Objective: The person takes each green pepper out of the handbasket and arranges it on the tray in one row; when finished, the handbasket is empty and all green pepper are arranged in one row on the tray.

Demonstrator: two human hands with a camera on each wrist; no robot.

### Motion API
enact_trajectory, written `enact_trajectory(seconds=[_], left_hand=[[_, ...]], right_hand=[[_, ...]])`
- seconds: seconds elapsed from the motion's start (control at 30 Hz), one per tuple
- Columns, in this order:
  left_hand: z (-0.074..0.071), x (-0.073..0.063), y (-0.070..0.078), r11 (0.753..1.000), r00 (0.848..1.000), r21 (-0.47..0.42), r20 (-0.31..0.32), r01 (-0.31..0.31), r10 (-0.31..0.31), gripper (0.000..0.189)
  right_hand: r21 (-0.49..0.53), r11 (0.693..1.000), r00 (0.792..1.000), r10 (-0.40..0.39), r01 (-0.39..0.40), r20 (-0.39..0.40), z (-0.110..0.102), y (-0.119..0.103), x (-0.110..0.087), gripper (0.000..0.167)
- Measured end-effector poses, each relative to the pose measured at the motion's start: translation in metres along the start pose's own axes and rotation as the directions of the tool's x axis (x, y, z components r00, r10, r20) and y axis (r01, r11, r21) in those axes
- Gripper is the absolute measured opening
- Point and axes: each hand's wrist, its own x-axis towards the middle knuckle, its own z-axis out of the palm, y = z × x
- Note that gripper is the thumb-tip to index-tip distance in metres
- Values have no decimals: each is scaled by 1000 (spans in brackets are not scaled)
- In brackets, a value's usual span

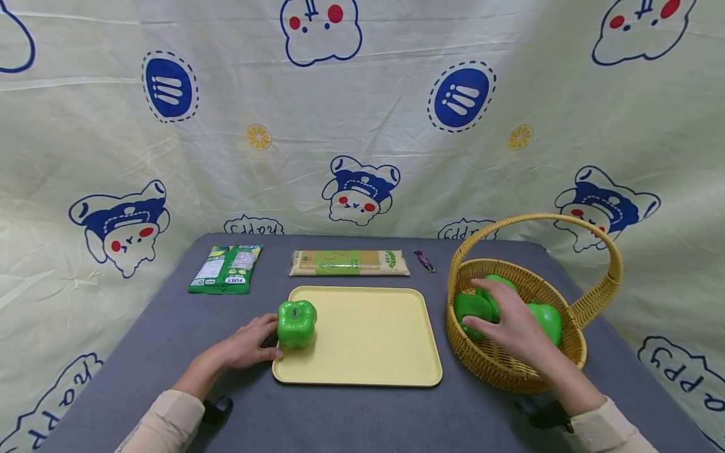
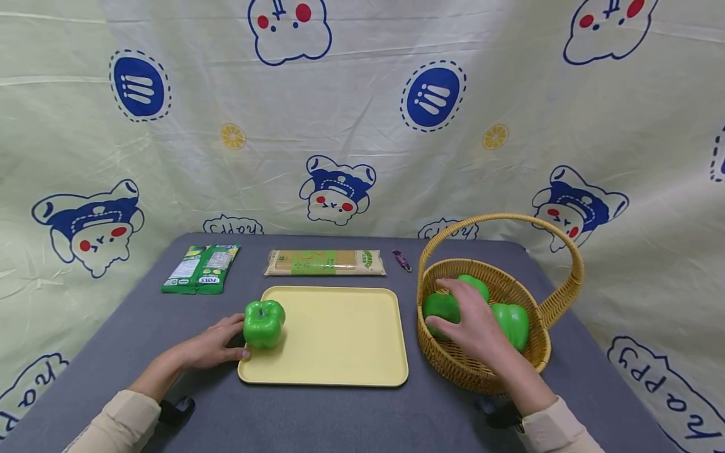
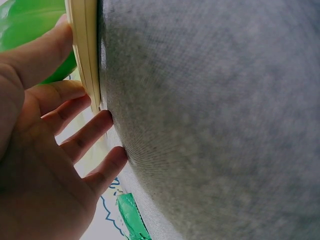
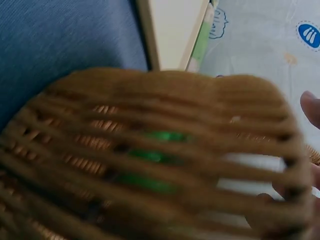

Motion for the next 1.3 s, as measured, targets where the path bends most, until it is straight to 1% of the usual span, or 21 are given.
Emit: enact_trajectory(seconds=[0.13, 0.3, 0.7, 0.93, 1.3], left_hand=[[0, 0, 0, 1000, 1000, 2, -2, -5, 6, 67], [0, -1, 1, 1000, 1000, -2, -1, -9, 9, 67], [0, -1, 0, 1000, 1000, 1, -5, -9, 9, 67], [0, 0, 1, 1000, 1000, 5, -3, -13, 13, 67], [-2, -1, 2, 1000, 1000, -6, 3, -17, 17, 67]], right_hand=[[4, 1000, 999, 31, -31, 40, 0, 7, -1, 71], [-13, 999, 996, 52, -52, 68, 1, 15, -3, 71], [-12, 999, 992, 50, -49, 118, 3, 32, -4, 72], [-9, 1000, 988, 22, -21, 155, 7, 39, -3, 75], [-7, 1000, 981, 0, 2, 194, 13, 48, 3, 75]])
